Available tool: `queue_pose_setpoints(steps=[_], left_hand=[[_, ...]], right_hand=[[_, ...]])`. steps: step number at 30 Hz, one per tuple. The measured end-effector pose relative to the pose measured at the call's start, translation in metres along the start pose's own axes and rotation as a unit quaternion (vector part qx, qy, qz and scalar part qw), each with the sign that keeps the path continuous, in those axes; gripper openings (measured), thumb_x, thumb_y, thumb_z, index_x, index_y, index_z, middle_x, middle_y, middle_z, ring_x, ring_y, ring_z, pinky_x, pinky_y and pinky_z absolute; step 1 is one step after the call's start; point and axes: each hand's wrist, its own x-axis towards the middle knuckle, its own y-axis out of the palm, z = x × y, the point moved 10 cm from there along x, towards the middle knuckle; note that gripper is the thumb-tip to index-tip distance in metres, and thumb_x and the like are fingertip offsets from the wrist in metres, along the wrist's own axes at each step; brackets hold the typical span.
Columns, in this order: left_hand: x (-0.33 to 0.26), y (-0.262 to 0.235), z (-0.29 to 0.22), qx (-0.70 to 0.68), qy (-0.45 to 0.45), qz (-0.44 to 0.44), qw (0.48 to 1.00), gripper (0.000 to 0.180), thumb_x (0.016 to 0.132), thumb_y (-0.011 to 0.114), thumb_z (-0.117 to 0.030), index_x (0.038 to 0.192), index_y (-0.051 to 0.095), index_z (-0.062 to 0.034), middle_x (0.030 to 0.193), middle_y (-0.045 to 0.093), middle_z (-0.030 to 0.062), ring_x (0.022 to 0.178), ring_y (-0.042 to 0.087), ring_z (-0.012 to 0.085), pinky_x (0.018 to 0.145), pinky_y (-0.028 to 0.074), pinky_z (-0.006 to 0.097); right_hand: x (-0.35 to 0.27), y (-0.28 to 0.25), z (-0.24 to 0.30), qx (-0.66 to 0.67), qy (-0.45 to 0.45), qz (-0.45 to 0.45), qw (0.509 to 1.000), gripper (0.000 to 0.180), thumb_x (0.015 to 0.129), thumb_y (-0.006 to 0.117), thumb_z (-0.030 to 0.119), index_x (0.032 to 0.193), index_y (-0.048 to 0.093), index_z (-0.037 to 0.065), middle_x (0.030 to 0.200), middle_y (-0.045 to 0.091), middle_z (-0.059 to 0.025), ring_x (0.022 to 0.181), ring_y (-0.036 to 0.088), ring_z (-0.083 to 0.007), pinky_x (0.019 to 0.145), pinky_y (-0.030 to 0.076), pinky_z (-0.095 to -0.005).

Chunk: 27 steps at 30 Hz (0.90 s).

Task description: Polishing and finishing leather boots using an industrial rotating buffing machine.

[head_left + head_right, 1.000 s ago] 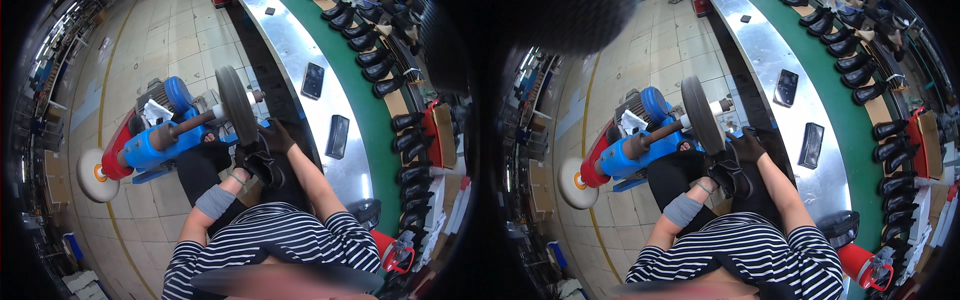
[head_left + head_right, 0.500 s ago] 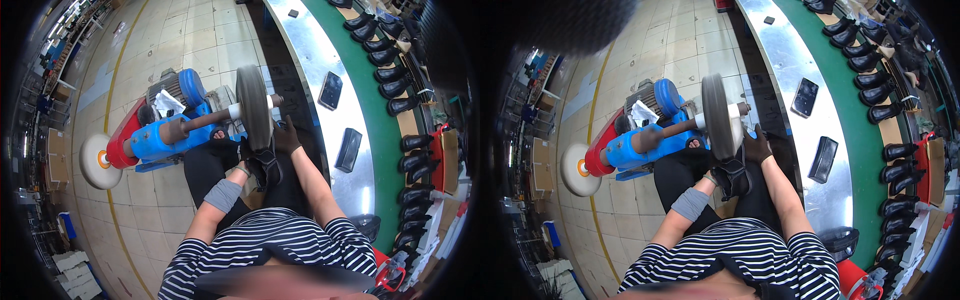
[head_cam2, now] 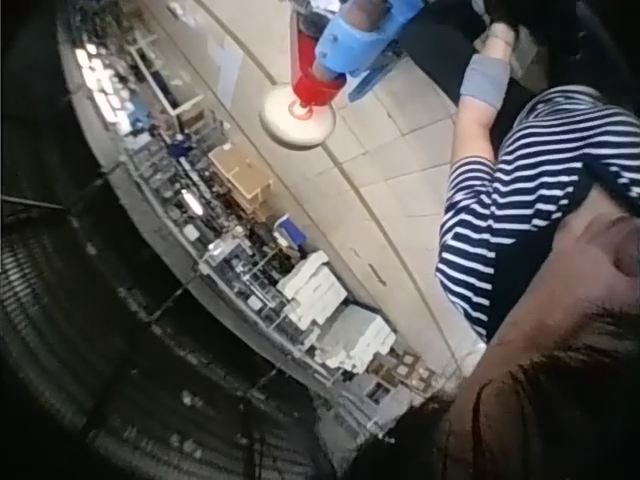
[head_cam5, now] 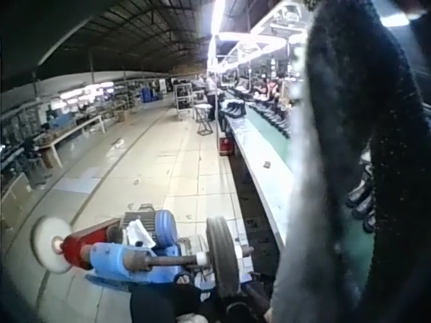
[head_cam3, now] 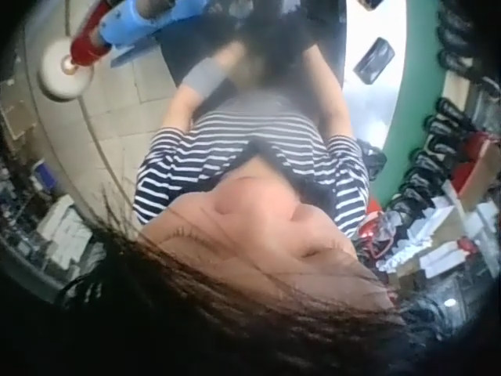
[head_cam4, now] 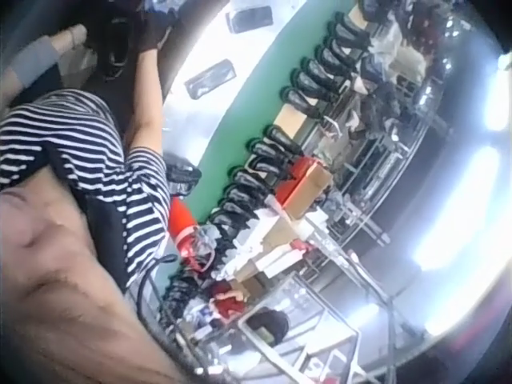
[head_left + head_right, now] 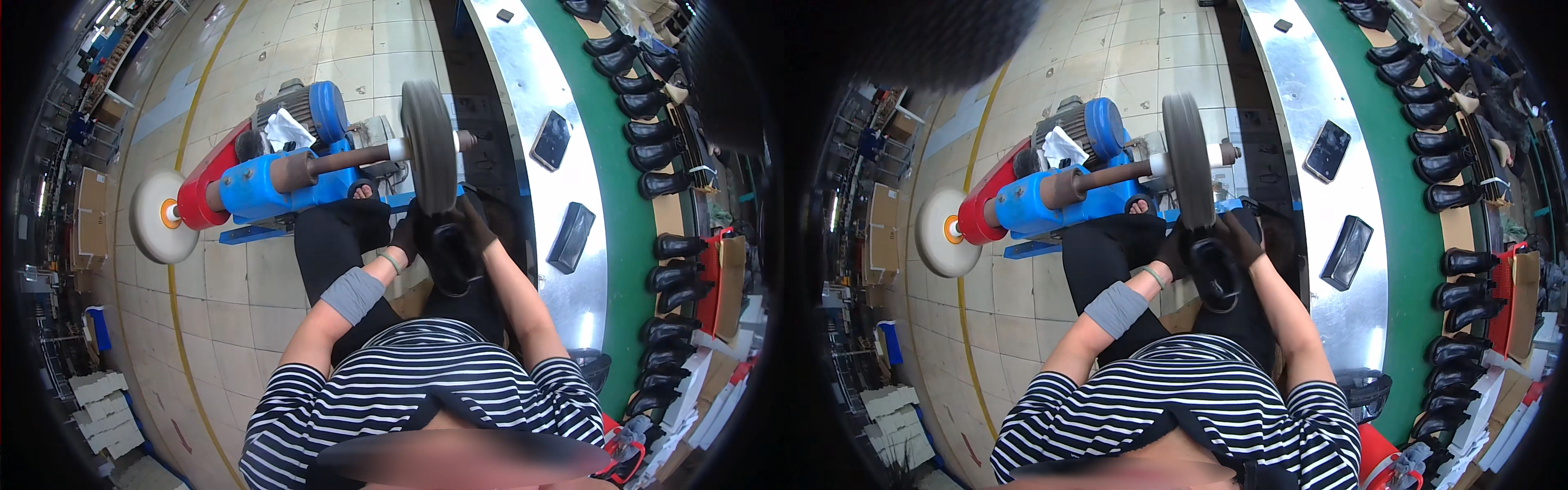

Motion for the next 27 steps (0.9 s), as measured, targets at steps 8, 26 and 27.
queue_pose_setpoints(steps=[8, 26, 27], left_hand=[[-0.028, 0.033, -0.013, 0.01, -0.059, -0.157, 0.986, 0.033, 0.093, 0.047, -0.034, 0.106, 0.061, -0.0078, 0.101, 0.065, 0.0087, 0.092, 0.063, 0.0211, 0.082, 0.05, 0.033], [-0.022, 0.125, -0.066, -0.332, -0.052, -0.018, 0.942, 0.052, 0.093, 0.042, -0.05, 0.117, 0.056, -0.0054, 0.113, 0.062, 0.0125, 0.105, 0.058, 0.0271, 0.095, 0.044, 0.041], [-0.033, 0.14, -0.066, -0.346, -0.088, 0.011, 0.934, 0.053, 0.094, 0.041, -0.049, 0.119, 0.054, -0.0042, 0.115, 0.061, 0.013, 0.107, 0.057, 0.0264, 0.097, 0.043, 0.04]], right_hand=[[-0.125, 0.019, 0.006, -0.351, -0.166, -0.097, 0.917, 0.06, 0.081, 0.066, 0.016, 0.135, 0.041, 0.003, 0.13, 0.05, -0.0082, 0.119, 0.047, -0.0195, 0.1, 0.037, -0.0317], [-0.13, -0.063, 0.0, -0.287, -0.268, -0.203, 0.897, 0.029, 0.069, 0.069, -0.003, 0.096, 0.061, 0.006, 0.1, 0.063, -0.0087, 0.091, 0.061, -0.0198, 0.085, 0.049, -0.0329], [-0.144, -0.055, 0.003, -0.514, -0.309, -0.188, 0.778, 0.044, 0.065, 0.071, -0.011, 0.104, 0.059, 0.006, 0.104, 0.062, -0.0083, 0.102, 0.058, -0.0174, 0.089, 0.047, -0.0324]])
